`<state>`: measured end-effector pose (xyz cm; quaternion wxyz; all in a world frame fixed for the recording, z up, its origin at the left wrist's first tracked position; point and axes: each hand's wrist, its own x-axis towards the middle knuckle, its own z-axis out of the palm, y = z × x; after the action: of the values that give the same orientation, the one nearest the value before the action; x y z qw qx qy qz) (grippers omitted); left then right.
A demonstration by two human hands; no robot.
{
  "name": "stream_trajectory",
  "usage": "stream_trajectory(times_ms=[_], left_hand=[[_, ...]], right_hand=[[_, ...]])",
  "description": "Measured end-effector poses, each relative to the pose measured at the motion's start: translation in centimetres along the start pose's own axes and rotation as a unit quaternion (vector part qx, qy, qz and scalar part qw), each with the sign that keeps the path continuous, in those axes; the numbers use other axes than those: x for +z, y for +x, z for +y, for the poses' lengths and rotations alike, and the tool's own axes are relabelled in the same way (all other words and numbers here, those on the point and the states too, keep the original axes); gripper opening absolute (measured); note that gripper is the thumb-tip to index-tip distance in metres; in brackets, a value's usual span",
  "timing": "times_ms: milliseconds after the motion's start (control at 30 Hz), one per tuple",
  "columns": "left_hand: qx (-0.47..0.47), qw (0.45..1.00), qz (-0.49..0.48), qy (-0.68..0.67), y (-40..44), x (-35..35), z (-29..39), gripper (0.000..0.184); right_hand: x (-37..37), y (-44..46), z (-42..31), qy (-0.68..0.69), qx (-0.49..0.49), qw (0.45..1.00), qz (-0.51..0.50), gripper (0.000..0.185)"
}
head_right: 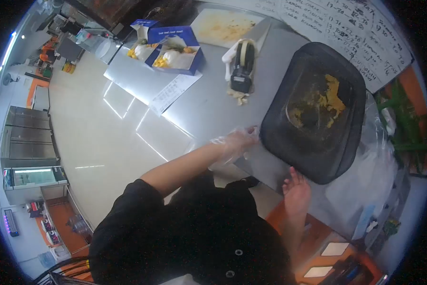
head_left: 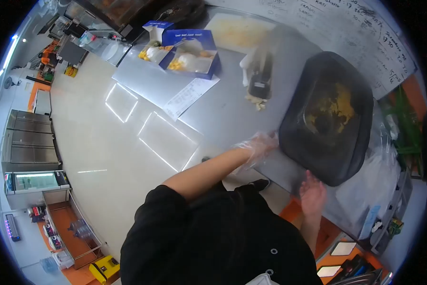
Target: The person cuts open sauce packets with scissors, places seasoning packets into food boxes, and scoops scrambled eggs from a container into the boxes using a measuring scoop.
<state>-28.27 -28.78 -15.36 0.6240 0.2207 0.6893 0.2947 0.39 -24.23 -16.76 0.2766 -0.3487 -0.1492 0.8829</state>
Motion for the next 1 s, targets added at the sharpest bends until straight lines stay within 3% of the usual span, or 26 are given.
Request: stream_trajectory(times_ms=[33, 100, 133, 167, 233, 300, 367, 433, 500, 600, 667, 700, 733, 800, 833, 900, 1000], left_hand=[[0.015, 1.000, 0.010, -0.011, -0.7, -0.8, -1.2, 0.040], [0.049, 0.998, 0.028, -0.033, -2.4, -3.1, -4.1, 0.043], [0.087, 0.985, 0.044, -0.140, -3.3, -3.9, -5.5, 0.046], [0.124, 0.960, 0.058, -0.244, -4.5, -4.6, -7.1, 0.050], [0.183, 0.905, 0.096, -0.371, -7.1, -6.5, -9.1, 0.055], [0.232, 0.862, 0.145, -0.427, -10.2, -8.9, -9.8, 0.060], [0.314, 0.824, 0.097, -0.463, -12.0, -13.1, -13.2, 0.061], [0.373, 0.816, 0.073, -0.436, -14.7, -18.3, -16.2, 0.057], [0.376, 0.829, 0.117, -0.397, -18.5, -22.1, -19.1, 0.054], [0.306, 0.839, 0.250, -0.375, -22.6, -24.5, -23.0, 0.053], [0.319, 0.765, 0.289, -0.479, -23.3, -27.2, -25.5, 0.053], [0.323, 0.722, 0.307, -0.529, -23.4, -28.6, -26.5, 0.053], [0.323, 0.721, 0.334, -0.514, -23.7, -30.3, -26.9, 0.054], [0.329, 0.712, 0.388, -0.484, -23.8, -34.1, -27.2, 0.056], [0.314, 0.744, 0.375, -0.456, -23.7, -36.3, -27.1, 0.058], [0.316, 0.747, 0.306, -0.499, -23.5, -40.5, -27.1, 0.058], [0.326, 0.764, 0.275, -0.484, -19.3, -47.6, -31.2, 0.065]], right_hand=[[0.8, -0.4, 0.5, -0.011, -0.001, 0.999, 0.033, 0.046], [4.5, -1.5, 2.7, -0.182, -0.068, 0.978, 0.074, 0.039], [6.5, -2.0, 4.0, -0.266, -0.103, 0.954, 0.094, 0.037], [6.4, -1.6, 6.3, -0.407, -0.131, 0.903, 0.045, 0.036], [11.8, -0.9, 12.0, -0.426, -0.092, 0.891, -0.126, 0.047], [18.4, 0.3, 18.2, -0.635, -0.203, 0.700, -0.256, 0.048], [24.2, 2.2, 24.1, -0.661, -0.191, 0.648, -0.327, 0.037], [26.3, 4.8, 29.1, -0.625, -0.206, 0.693, -0.295, 0.024], [28.8, 7.9, 31.3, -0.615, -0.319, 0.662, -0.286, 0.017], [33.8, 10.5, 33.6, -0.554, -0.284, 0.749, -0.227, 0.015], [35.5, 9.9, 36.9, -0.597, -0.278, 0.616, -0.432, 0.017], [36.4, 8.6, 39.2, -0.564, -0.249, 0.615, -0.492, 0.019], [37.2, 7.4, 41.6, -0.528, -0.218, 0.610, -0.549, 0.020], [38.9, 7.6, 45.5, -0.566, -0.190, 0.573, -0.561, 0.021], [39.4, 9.0, 46.9, -0.568, -0.190, 0.556, -0.576, 0.019], [41.6, 13.7, 49.8, -0.556, -0.204, 0.512, -0.622, 0.015], [46.5, 20.3, 50.8, -0.631, -0.199, 0.505, -0.555, 0.011]])
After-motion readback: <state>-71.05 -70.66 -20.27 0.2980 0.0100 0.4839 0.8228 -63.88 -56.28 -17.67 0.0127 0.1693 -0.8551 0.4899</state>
